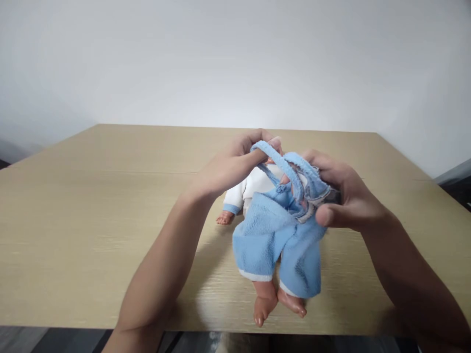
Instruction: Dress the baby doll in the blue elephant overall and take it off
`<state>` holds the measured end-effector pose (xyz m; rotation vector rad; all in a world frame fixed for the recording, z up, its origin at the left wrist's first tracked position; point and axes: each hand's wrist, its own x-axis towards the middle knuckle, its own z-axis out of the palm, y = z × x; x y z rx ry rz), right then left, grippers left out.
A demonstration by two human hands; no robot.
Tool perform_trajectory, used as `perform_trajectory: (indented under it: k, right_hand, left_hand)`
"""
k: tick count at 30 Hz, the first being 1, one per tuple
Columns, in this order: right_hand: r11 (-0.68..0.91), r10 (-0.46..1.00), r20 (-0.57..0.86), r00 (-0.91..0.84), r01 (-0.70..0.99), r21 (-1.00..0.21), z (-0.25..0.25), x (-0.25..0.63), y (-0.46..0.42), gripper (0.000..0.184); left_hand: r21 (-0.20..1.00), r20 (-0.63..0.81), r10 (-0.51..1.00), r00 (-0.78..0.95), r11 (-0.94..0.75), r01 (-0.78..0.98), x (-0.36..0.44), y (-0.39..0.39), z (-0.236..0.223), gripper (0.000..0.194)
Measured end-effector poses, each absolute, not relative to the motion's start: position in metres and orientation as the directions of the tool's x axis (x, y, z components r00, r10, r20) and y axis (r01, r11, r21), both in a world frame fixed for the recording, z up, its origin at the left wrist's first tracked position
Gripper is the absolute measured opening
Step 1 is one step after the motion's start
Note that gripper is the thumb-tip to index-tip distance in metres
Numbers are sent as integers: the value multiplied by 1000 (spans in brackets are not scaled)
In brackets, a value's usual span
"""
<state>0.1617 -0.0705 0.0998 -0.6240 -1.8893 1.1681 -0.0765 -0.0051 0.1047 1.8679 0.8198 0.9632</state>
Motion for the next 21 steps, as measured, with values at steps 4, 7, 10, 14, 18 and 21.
perform_trajectory:
  k: [4, 7, 10, 14, 18, 21]
  right_hand:
    - [429, 855, 381, -353, 67, -901, 103, 150, -74, 41]
    - [363, 926, 365, -99, -30, -931, 99, 143, -71, 34]
    - [366, 930, 352, 109, -158, -917, 96, 144, -64, 27]
    - [350, 934, 319, 160, -238, -906, 96, 152, -57, 23]
    - [334, 943, 327, 66, -169, -927, 97, 157, -63, 33]
    - [334, 940, 341, -30, -131, -933, 98, 154, -70, 44]
  left_hand:
    - [882, 321, 829, 458, -438, 174, -76, -2, 101, 28]
    - [867, 345, 832, 435, -460, 193, -76, 0, 101, 22]
    - [857, 340, 846, 410, -459, 236, -76, 0, 103, 22]
    - [844, 339, 859, 385, -458, 279, -78, -1, 106, 23]
    - [786, 398, 737, 546, -581, 210, -83, -2, 106, 27]
    - [750, 378, 587, 716, -647, 135, -85, -4, 105, 38]
